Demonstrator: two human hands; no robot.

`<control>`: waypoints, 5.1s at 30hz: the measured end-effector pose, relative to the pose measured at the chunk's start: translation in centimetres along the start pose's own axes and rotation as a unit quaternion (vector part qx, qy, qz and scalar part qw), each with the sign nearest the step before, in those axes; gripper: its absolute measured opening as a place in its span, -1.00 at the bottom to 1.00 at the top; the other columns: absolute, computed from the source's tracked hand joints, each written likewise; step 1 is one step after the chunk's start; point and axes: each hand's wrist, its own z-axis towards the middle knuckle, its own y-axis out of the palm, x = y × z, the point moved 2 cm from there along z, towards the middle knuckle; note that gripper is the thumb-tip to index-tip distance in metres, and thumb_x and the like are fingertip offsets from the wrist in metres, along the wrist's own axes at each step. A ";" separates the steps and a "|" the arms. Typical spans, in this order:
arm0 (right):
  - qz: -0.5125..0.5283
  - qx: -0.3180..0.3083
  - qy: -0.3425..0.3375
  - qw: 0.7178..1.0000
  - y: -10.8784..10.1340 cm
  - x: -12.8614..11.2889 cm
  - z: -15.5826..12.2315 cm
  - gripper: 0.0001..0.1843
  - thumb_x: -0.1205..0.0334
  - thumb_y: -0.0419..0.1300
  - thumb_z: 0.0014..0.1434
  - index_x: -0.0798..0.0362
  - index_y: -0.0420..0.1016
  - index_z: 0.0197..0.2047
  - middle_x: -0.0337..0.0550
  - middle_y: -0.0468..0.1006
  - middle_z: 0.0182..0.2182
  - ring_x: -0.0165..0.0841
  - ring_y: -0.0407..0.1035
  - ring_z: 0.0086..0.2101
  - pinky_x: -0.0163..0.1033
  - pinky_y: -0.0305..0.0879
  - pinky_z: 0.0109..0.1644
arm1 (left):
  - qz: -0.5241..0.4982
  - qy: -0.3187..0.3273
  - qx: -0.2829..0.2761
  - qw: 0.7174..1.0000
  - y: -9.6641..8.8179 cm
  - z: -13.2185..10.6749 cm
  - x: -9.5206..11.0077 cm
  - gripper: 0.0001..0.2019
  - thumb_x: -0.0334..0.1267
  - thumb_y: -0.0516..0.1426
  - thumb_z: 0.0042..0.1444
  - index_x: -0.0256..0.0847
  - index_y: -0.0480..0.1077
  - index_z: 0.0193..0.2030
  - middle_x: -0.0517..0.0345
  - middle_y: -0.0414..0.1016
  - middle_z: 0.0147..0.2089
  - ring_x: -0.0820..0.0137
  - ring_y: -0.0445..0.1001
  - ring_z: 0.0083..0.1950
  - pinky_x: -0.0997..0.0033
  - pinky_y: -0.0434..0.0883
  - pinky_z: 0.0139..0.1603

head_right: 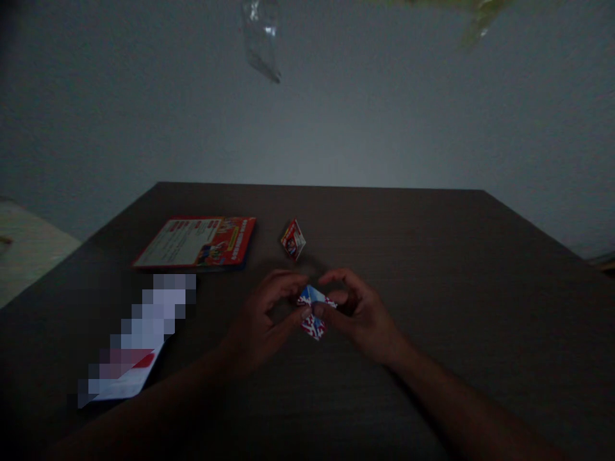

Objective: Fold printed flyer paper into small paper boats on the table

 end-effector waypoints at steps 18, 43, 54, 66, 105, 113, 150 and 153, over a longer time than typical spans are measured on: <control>-0.257 0.032 -0.147 0.955 -0.8 -0.7 -0.3 -0.88 0.19 0.27 0.09 0.05 0.58 -0.31 -0.29 0.37 -0.59 -0.49 0.23 -0.56 -0.36 0.14 -0.52 | 0.102 0.134 -0.020 0.986 -0.1 0.2 0.7 -0.90 -0.35 0.10 0.18 -0.26 0.43 -0.21 0.09 0.48 -0.33 0.42 0.44 -0.30 0.45 0.39 -0.27; -0.399 -0.053 -0.322 0.857 0.1 -1.3 -0.7 -0.67 0.34 0.24 0.10 -0.04 0.47 -0.03 -0.11 0.50 -0.25 -0.36 0.42 -0.30 -0.25 0.38 -0.28 | -0.179 -0.177 0.058 0.966 0.3 0.3 -1.1 -0.77 -0.21 0.15 0.10 -0.24 0.34 -0.12 0.11 0.54 -0.28 0.38 0.51 -0.29 0.43 0.42 -0.31; -0.398 0.012 -0.299 0.867 -0.4 -1.2 -0.5 -0.87 0.32 0.23 0.13 0.00 0.55 -0.22 -0.18 0.46 -0.43 -0.41 0.37 -0.43 -0.31 0.30 -0.44 | -0.007 0.002 -0.013 1.000 -0.2 0.1 1.0 -0.84 -0.25 0.04 0.23 -0.23 0.42 -0.19 0.08 0.43 -0.19 0.38 0.42 -0.13 0.37 0.35 -0.10; -0.350 0.001 -0.257 0.901 -0.2 -1.5 -0.4 -0.95 0.29 0.23 0.13 0.01 0.54 -0.31 -0.21 0.41 -0.45 -0.42 0.33 -0.45 -0.30 0.25 -0.44 | 0.011 0.067 0.038 0.997 -0.5 0.1 1.2 -0.91 -0.32 0.21 0.08 -0.23 0.45 -0.25 0.11 0.51 -0.29 0.44 0.47 -0.29 0.47 0.40 -0.28; -0.352 0.070 -0.300 0.884 -0.6 -2.1 -0.7 -0.88 0.38 0.22 0.12 0.01 0.57 -0.29 -0.20 0.48 -0.40 -0.43 0.39 -0.43 -0.33 0.33 -0.43 | -0.029 0.010 0.066 0.997 -0.5 0.3 0.6 -0.94 -0.37 0.15 0.14 -0.24 0.46 -0.29 0.16 0.48 -0.32 0.46 0.46 -0.28 0.47 0.37 -0.26; -0.350 0.101 -0.299 0.882 -1.2 -1.8 -0.5 -0.88 0.39 0.24 0.10 -0.01 0.55 -0.30 -0.20 0.48 -0.38 -0.41 0.39 -0.39 -0.32 0.32 -0.41 | -0.013 -0.009 0.091 0.996 -0.7 0.3 0.2 -0.94 -0.35 0.14 0.15 -0.24 0.45 -0.28 0.17 0.49 -0.30 0.46 0.45 -0.27 0.48 0.36 -0.25; -0.342 0.157 -0.265 0.888 -2.0 -2.1 -0.6 -0.91 0.29 0.22 0.13 -0.04 0.57 -0.33 -0.18 0.49 -0.40 -0.37 0.39 -0.40 -0.28 0.30 -0.42 | -0.048 -0.075 0.160 0.983 -1.1 0.1 -0.4 -0.89 -0.26 0.05 0.20 -0.21 0.35 -0.30 0.21 0.36 -0.37 0.45 0.33 -0.33 0.47 0.29 -0.29; -0.337 0.162 -0.269 0.888 -2.2 -2.0 -0.6 -0.92 0.29 0.23 0.13 -0.04 0.56 -0.35 -0.19 0.49 -0.40 -0.38 0.39 -0.39 -0.28 0.30 -0.41 | -0.055 -0.078 0.170 0.981 -1.2 0.1 -0.7 -0.90 -0.25 0.04 0.21 -0.19 0.34 -0.26 0.23 0.34 -0.38 0.46 0.33 -0.35 0.47 0.29 -0.30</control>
